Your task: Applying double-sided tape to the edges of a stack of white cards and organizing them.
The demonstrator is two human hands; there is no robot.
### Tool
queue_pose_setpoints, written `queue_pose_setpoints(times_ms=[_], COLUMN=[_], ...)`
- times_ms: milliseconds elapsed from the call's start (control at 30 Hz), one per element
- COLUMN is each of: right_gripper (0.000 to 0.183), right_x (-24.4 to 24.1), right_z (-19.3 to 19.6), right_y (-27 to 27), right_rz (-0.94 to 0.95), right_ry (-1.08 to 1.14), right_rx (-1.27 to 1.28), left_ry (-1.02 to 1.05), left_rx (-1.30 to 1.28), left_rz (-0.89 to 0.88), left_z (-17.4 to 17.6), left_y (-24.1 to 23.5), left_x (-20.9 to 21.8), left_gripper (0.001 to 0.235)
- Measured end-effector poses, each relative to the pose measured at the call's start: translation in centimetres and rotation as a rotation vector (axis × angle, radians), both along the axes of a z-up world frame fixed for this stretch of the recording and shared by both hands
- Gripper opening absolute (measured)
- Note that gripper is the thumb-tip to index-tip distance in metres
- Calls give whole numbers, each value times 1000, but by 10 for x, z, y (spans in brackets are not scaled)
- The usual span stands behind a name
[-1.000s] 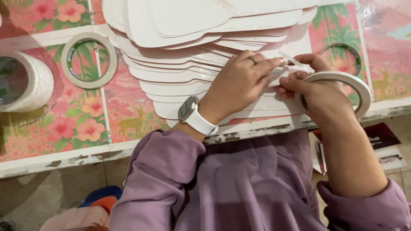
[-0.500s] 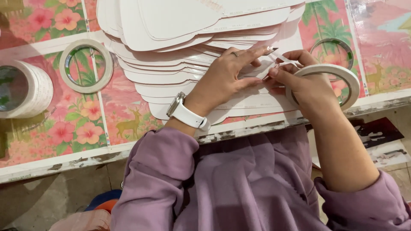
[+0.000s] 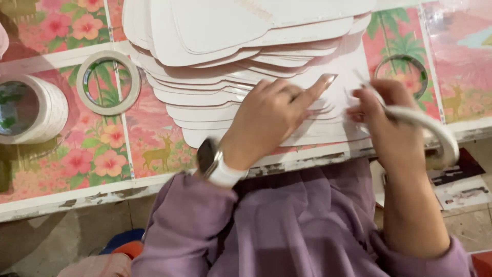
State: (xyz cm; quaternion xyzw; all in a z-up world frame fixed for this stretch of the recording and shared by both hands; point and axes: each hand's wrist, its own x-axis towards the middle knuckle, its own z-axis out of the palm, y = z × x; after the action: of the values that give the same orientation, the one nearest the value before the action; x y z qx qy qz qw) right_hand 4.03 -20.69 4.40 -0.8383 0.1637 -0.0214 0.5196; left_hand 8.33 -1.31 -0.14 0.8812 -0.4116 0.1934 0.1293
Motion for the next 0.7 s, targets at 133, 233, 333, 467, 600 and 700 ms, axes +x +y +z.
queue_pose_setpoints(times_ms=[133, 233, 333, 467, 600, 700], right_gripper=[6, 2, 5, 17, 28, 31], right_x=[-37, -43, -42, -32, -15, -7], right_z=[-15, -14, -13, -23, -34, -36], right_y=[-6, 16, 22, 0, -19, -23], right_rz=[89, 456, 427, 414, 537, 502], right_ry=[-108, -258, -253, -447, -480, -449], right_rx=[-244, -206, -207, -697, -724, -675], left_ry=[226, 137, 163, 163, 77, 147], left_rx=[-228, -262, -235, -283, -232, -244], left_rz=[8, 53, 75, 101, 123, 128], left_z=[17, 16, 8, 9, 10, 8], left_y=[34, 45, 58, 72, 64, 58], left_x=[-44, -69, -81, -74, -68, -67], left_gripper=[55, 48, 40, 53, 58, 62])
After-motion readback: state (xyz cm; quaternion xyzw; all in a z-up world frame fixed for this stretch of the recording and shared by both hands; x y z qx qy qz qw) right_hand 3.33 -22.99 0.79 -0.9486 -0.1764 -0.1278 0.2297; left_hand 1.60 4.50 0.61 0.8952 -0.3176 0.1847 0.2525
